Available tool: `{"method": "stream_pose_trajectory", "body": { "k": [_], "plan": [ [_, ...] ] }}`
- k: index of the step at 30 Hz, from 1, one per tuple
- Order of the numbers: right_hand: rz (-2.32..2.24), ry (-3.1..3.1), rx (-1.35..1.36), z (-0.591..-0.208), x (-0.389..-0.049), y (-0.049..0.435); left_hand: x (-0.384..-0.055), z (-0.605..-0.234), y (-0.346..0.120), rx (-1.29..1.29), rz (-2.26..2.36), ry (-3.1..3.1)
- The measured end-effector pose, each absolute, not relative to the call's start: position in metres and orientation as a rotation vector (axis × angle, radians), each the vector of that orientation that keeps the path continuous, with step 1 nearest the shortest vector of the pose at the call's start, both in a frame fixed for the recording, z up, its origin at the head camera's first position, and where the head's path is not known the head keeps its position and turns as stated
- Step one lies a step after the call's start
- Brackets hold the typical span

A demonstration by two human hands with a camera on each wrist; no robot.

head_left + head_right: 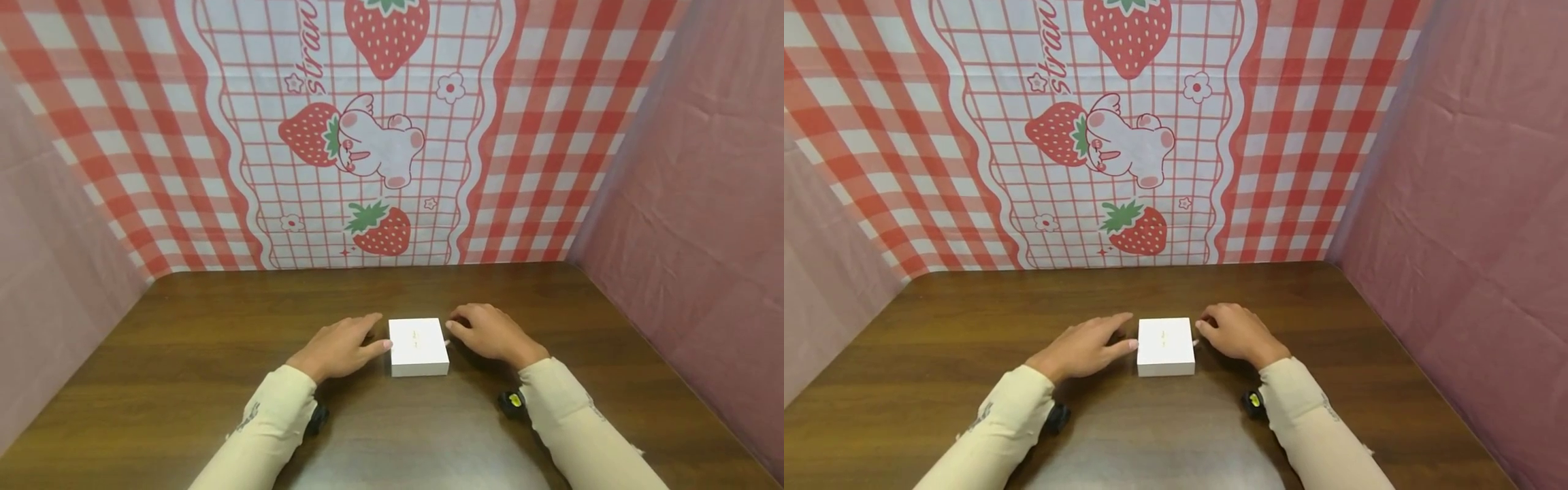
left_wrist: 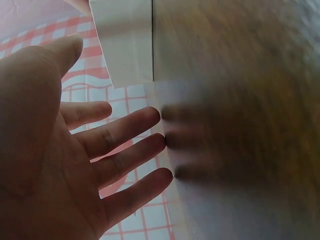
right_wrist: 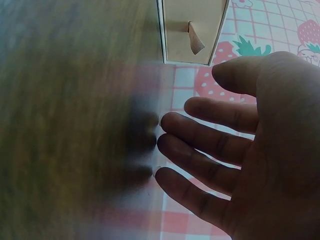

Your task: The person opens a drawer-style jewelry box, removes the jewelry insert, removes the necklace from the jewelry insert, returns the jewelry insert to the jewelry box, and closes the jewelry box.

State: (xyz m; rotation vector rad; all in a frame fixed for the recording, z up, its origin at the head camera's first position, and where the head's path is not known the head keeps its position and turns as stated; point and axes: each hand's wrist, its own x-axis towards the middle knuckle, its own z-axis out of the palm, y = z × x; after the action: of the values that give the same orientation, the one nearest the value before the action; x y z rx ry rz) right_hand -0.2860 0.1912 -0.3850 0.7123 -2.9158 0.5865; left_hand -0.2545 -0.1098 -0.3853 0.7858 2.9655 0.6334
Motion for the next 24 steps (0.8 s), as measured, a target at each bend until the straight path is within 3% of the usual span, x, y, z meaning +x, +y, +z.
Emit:
{"method": "stream_pose_trajectory", "body": {
  "k": [24],
  "plan": [
    [0.539,-2.915,0.736,-0.386,-0.286,0.186,-0.254,-0.382,-0.095,0.824,0.597,2.917]
  ]
}}
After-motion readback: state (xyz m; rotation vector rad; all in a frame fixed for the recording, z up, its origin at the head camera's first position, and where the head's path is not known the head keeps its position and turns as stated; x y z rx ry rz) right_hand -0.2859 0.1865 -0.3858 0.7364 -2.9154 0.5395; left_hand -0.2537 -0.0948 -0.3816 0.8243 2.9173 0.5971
